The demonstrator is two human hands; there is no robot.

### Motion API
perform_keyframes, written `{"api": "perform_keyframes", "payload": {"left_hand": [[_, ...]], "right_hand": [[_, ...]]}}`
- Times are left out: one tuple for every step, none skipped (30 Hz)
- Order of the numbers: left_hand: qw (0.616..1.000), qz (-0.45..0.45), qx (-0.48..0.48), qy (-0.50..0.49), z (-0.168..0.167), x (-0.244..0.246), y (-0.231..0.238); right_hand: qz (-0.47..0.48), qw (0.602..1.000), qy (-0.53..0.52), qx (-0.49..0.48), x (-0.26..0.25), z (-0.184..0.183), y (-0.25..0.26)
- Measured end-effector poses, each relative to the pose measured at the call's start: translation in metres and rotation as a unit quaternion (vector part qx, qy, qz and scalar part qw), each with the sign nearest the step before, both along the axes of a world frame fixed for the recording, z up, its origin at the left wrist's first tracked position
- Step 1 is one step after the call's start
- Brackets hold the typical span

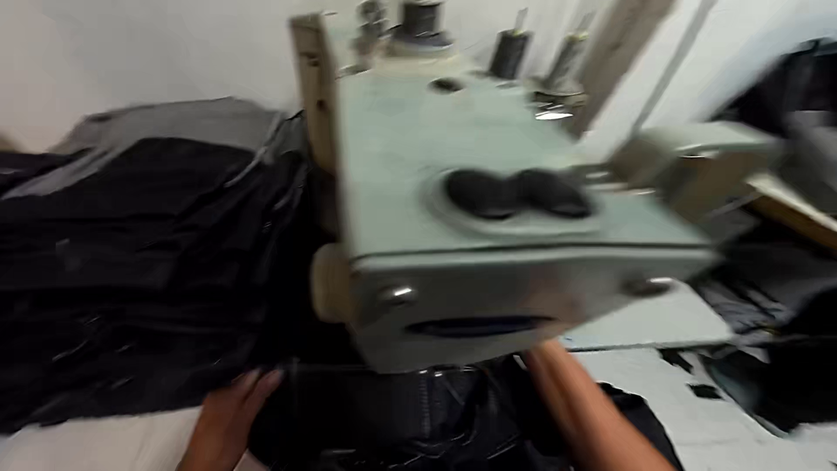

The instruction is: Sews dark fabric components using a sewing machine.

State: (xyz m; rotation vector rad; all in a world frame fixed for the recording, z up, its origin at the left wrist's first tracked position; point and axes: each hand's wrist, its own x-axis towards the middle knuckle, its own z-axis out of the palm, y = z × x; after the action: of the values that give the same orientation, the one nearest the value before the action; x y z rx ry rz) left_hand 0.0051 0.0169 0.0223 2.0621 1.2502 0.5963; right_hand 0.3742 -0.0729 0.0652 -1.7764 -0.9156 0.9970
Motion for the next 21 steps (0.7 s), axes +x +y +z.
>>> {"api": "perform_keyframes", "payload": {"left_hand": [[1.000, 0.013, 0.018, -0.018, -0.007, 0.001, 0.003], [0.998, 0.015, 0.041, -0.038, -0.015, 0.002, 0.006], [0.997, 0.011, 0.051, -0.057, -0.020, 0.002, 0.008], [0.996, 0.008, 0.053, -0.068, -0.022, 0.002, 0.010], [0.996, 0.004, 0.049, -0.070, -0.022, 0.001, 0.010], [0.997, -0.002, 0.041, -0.065, -0.021, -0.002, 0.009], [0.997, -0.009, 0.035, -0.061, -0.021, -0.005, 0.007], [0.997, -0.015, 0.037, -0.061, -0.023, -0.008, 0.006], [0.997, -0.020, 0.043, -0.067, -0.026, -0.011, 0.006], [0.995, -0.023, 0.048, -0.080, -0.030, -0.014, 0.006], [0.994, -0.029, 0.052, -0.096, -0.032, -0.015, 0.006], [0.992, -0.035, 0.054, -0.110, -0.032, -0.016, 0.007], [0.991, -0.039, 0.057, -0.118, -0.031, -0.016, 0.007], [0.990, -0.041, 0.062, -0.120, -0.029, -0.014, 0.007], [0.990, -0.042, 0.066, -0.119, -0.027, -0.013, 0.007], [0.990, -0.042, 0.069, -0.117, -0.027, -0.012, 0.007], [0.990, -0.042, 0.070, -0.116, -0.028, -0.012, 0.008], [0.990, -0.040, 0.070, -0.115, -0.029, -0.011, 0.009], [0.990, -0.039, 0.071, -0.116, -0.031, -0.011, 0.009], [0.990, -0.039, 0.069, -0.116, -0.031, -0.011, 0.009], [0.990, -0.036, 0.069, -0.116, -0.031, -0.011, 0.009]], "right_hand": [[0.001, 0.998, 0.066, 0.023, 0.010, -0.014, 0.009], [0.012, 0.991, 0.125, 0.049, 0.020, -0.031, 0.020], [0.010, 0.987, 0.155, 0.051, 0.024, -0.044, 0.028], [-0.021, 0.989, 0.143, 0.018, 0.023, -0.052, 0.032], [-0.064, 0.992, 0.099, -0.037, 0.019, -0.058, 0.033], [-0.063, 0.993, 0.049, -0.092, 0.017, -0.064, 0.030], [-0.037, 0.990, -0.020, -0.135, 0.017, -0.070, 0.025], [-0.007, 0.982, -0.094, -0.164, 0.017, -0.070, 0.022], [-0.002, 0.974, -0.173, -0.145, 0.014, -0.068, 0.013], [-0.034, 0.972, -0.220, -0.068, 0.008, -0.066, -0.004], [-0.067, 0.961, -0.259, 0.063, 0.001, -0.065, -0.027], [-0.089, 0.923, -0.300, 0.223, -0.007, -0.065, -0.043], [-0.068, 0.891, -0.308, 0.327, -0.014, -0.061, -0.052], [-0.023, 0.873, -0.304, 0.380, -0.022, -0.055, -0.058], [0.020, 0.865, -0.301, 0.400, -0.032, -0.049, -0.061], [0.039, 0.860, -0.307, 0.405, -0.041, -0.046, -0.060], [0.039, 0.854, -0.322, 0.407, -0.048, -0.045, -0.057], [0.026, 0.846, -0.333, 0.416, -0.051, -0.044, -0.052], [0.009, 0.841, -0.336, 0.424, -0.053, -0.043, -0.046], [-0.009, 0.843, -0.326, 0.427, -0.052, -0.041, -0.042], [-0.026, 0.854, -0.307, 0.419, -0.049, -0.041, -0.039]]}}
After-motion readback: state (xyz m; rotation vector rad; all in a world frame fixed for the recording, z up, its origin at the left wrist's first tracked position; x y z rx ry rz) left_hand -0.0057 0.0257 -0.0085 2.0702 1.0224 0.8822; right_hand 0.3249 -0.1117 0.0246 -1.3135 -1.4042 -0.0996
